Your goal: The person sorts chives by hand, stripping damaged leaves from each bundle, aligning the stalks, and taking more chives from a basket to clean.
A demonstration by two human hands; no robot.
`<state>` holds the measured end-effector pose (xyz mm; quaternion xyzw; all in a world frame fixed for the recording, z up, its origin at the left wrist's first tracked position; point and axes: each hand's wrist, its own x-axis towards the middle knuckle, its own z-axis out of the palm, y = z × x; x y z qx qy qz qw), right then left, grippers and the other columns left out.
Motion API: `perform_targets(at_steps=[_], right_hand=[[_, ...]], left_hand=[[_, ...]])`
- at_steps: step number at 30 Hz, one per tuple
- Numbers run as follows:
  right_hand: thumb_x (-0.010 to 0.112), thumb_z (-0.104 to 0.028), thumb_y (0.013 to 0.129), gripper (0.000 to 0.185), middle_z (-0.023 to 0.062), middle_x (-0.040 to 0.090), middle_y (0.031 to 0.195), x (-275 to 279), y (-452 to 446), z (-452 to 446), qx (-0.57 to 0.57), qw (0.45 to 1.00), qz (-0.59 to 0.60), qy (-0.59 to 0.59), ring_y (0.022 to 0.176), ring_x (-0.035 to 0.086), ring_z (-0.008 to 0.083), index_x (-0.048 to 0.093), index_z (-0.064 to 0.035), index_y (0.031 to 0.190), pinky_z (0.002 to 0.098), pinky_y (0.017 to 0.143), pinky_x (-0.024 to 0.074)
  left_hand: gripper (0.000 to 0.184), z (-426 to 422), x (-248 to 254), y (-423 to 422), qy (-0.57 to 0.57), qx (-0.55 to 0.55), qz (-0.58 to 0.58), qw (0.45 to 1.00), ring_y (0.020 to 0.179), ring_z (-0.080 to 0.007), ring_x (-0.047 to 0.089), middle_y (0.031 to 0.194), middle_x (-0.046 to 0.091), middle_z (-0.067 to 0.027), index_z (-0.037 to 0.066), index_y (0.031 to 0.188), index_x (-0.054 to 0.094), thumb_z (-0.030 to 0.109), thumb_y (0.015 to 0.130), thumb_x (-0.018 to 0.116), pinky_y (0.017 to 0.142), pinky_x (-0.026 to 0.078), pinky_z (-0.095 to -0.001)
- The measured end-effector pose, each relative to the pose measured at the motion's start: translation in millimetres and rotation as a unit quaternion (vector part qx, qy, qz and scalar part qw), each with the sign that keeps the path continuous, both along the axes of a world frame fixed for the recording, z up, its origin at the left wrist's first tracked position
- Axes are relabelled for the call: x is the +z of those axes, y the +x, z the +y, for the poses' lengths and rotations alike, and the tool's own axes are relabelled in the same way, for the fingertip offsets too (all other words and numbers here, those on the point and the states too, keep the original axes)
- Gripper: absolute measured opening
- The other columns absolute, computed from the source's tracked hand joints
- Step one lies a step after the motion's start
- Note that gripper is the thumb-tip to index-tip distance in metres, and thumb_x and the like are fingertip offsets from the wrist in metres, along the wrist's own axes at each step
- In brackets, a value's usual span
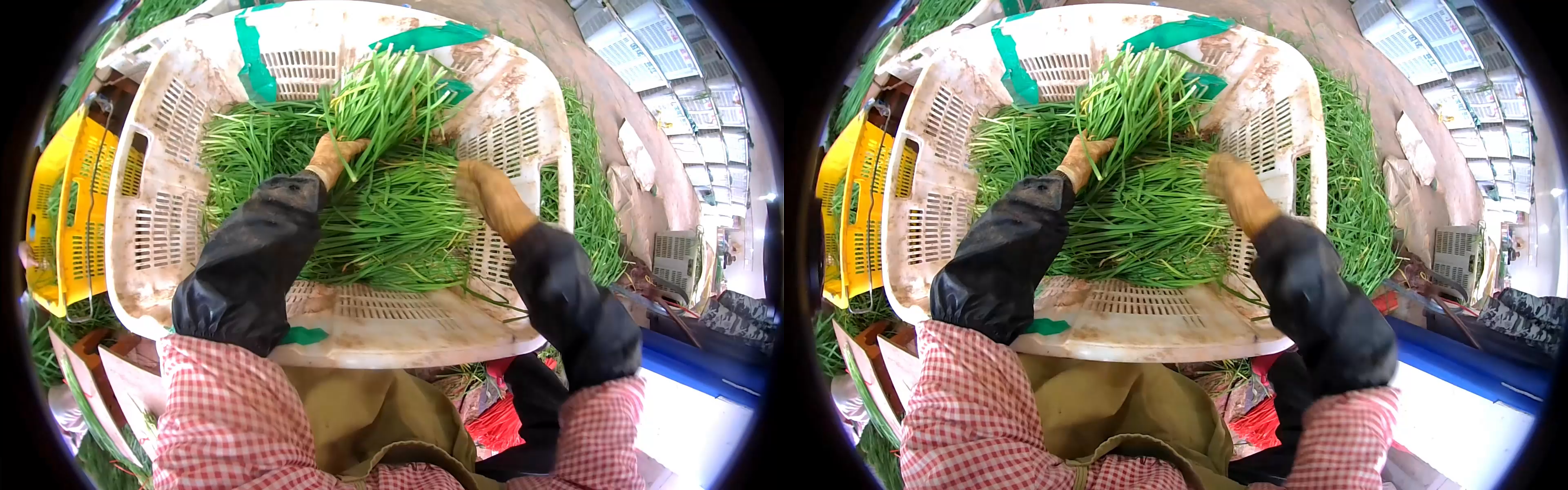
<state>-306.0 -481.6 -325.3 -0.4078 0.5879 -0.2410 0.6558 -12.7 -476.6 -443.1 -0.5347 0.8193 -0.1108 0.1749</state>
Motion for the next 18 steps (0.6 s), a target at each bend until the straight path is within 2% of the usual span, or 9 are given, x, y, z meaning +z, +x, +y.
perform_targets(at_steps=[2,3,4,6,8,9,12,16,18], right_hand=[[0.043,-0.034,0.100,0.051,0.0208,0.053,0.126,-39,21,-47,-0.056,0.998,0.001,0.015,0.118,0.051,0.0317,0.045,0.0058,0.131,0.0439,0.105,0.0390],[0.038,-0.042,0.099,0.058,0.0204,0.052,0.129,-56,29,-66,-0.126,0.992,-0.017,0.014,0.120,0.050,0.0332,0.045,0.0052,0.132,0.0458,0.106,0.0363],[0.032,-0.049,0.098,0.065,0.0200,0.050,0.132,-72,38,-81,-0.194,0.980,-0.035,0.016,0.123,0.048,0.0346,0.044,0.0046,0.133,0.0476,0.108,0.0336],[0.027,-0.064,0.095,0.076,0.0152,0.049,0.137,-103,52,-97,-0.301,0.950,-0.085,0.015,0.128,0.045,0.0338,0.044,-0.0027,0.136,0.0528,0.110,0.0311],[0.031,-0.065,0.093,0.075,0.0140,0.044,0.143,-113,53,-90,-0.273,0.944,-0.184,-0.026,0.131,0.041,0.0325,0.043,-0.0071,0.139,0.0491,0.111,0.0322],[0.036,-0.067,0.092,0.075,0.0128,0.038,0.148,-117,53,-85,-0.242,0.925,-0.288,-0.061,0.134,0.038,0.0312,0.041,-0.0115,0.142,0.0454,0.112,0.0333],[0.038,-0.067,0.091,0.075,0.0137,0.040,0.146,-117,48,-80,-0.222,0.911,-0.338,-0.082,0.132,0.040,0.0315,0.041,-0.0105,0.141,0.0448,0.110,0.0341],[0.041,-0.066,0.091,0.075,0.0150,0.043,0.142,-111,48,-77,-0.258,0.939,-0.221,-0.059,0.130,0.042,0.0319,0.042,-0.0093,0.140,0.0441,0.109,0.0351],[0.042,-0.065,0.090,0.075,0.0156,0.044,0.141,-101,51,-73,-0.253,0.953,-0.159,-0.060,0.129,0.043,0.0321,0.042,-0.0086,0.140,0.0437,0.108,0.0356]], left_hand=[[0.043,2,26,-1,0.062,0.061,0.193,0.977,0.122,-0.0185,0.054,0.133,0.058,0.0020,0.012,0.136,0.050,0.004,0.094,0.054,0.105,0.038,-0.0288],[0.043,-1,22,-2,0.183,0.184,0.510,0.820,0.116,-0.0179,0.057,0.129,0.060,-0.0013,0.009,0.134,0.051,0.005,0.091,0.058,0.104,0.039,-0.0295],[0.042,-3,17,-3,0.222,0.280,0.765,0.535,0.110,-0.0173,0.060,0.125,0.063,-0.0046,0.006,0.131,0.052,0.006,0.089,0.062,0.102,0.040,-0.0301],[0.047,1,31,-16,0.225,0.244,0.839,0.431,0.102,-0.0147,0.063,0.117,0.066,-0.0078,0.002,0.132,0.051,0.003,0.086,0.065,0.091,0.048,-0.0277],[0.055,-1,10,-29,0.192,0.212,0.882,0.375,0.099,-0.0188,0.064,0.112,0.067,-0.0112,0.001,0.129,0.052,0.014,0.081,0.074,0.088,0.050,-0.0276],[0.072,0,43,-26,0.196,0.296,0.579,0.734,0.112,-0.0277,0.059,0.128,0.058,-0.0162,0.005,0.135,0.045,0.038,0.077,0.071,0.096,0.046,-0.0351],[0.091,2,68,-38,0.147,0.160,0.464,0.859,0.111,-0.0343,0.060,0.123,0.059,-0.0212,0.003,0.138,0.039,0.042,0.066,0.077,0.093,0.048,-0.0396],[0.114,-15,104,-34,0.278,0.157,0.362,0.876,0.131,-0.0393,0.042,0.144,0.035,-0.0315,-0.005,0.146,0.018,0.046,0.064,0.077,0.106,0.039,-0.0369],[0.126,-4,125,-43,0.181,0.124,0.350,0.911,0.138,-0.0441,0.030,0.148,0.027,-0.0331,-0.005,0.149,0.009,0.054,0.061,0.079,0.112,0.030,-0.0464]])
